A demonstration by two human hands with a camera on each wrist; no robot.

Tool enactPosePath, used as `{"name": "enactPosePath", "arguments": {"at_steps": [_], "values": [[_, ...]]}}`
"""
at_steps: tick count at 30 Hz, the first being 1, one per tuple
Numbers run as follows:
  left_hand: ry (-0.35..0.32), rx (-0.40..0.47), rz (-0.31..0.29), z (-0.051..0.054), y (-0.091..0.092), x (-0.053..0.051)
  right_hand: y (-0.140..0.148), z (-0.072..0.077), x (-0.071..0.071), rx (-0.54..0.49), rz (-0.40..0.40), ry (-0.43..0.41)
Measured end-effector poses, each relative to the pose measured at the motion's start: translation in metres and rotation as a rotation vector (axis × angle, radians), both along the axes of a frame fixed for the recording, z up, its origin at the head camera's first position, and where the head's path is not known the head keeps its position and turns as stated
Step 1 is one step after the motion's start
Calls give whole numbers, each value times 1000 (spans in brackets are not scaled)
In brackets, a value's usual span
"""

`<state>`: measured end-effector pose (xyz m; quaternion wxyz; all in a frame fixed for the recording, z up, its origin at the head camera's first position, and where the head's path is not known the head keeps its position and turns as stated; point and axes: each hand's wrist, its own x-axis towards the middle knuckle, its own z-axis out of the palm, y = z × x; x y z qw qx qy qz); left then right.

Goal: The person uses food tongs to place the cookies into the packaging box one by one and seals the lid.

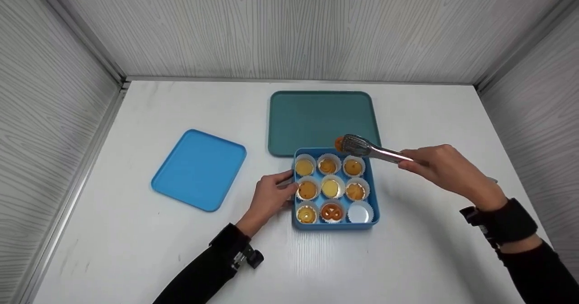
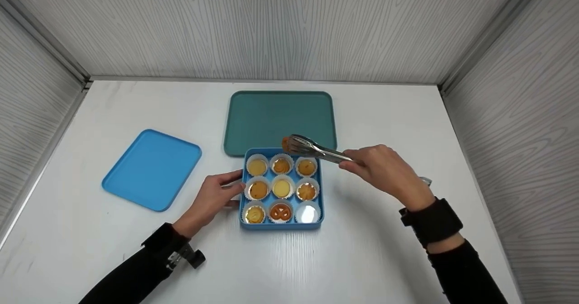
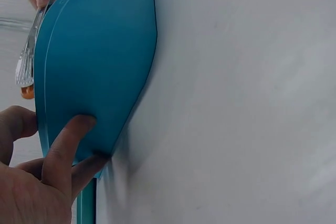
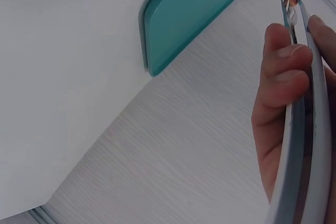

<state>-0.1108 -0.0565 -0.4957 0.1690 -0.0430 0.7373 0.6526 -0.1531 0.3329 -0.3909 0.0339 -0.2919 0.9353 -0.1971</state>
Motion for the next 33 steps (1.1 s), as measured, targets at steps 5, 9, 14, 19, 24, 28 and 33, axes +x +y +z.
{"name": "enactPosePath", "arguments": {"at_steps": [5,9,14,19,24,28,33], "values": [[-6,12,8,-2,-1,-1,13,7,6,15,34,-37],[-4,19,3,-3,-3,-1,17,15,10,41,67,-86],[9,10,11,-2,-2,-1,17,33,16,119,125,-168],[9,20,20,-2,-3,2,9,47,25,250,177,-177],[8,18,24,0,-5,2,-4,58,33,340,143,-209],[-13,21,28,1,-5,1,-13,61,38,382,139,-223],[-30,25,33,0,-6,2,-20,61,42,411,156,-221]]}}
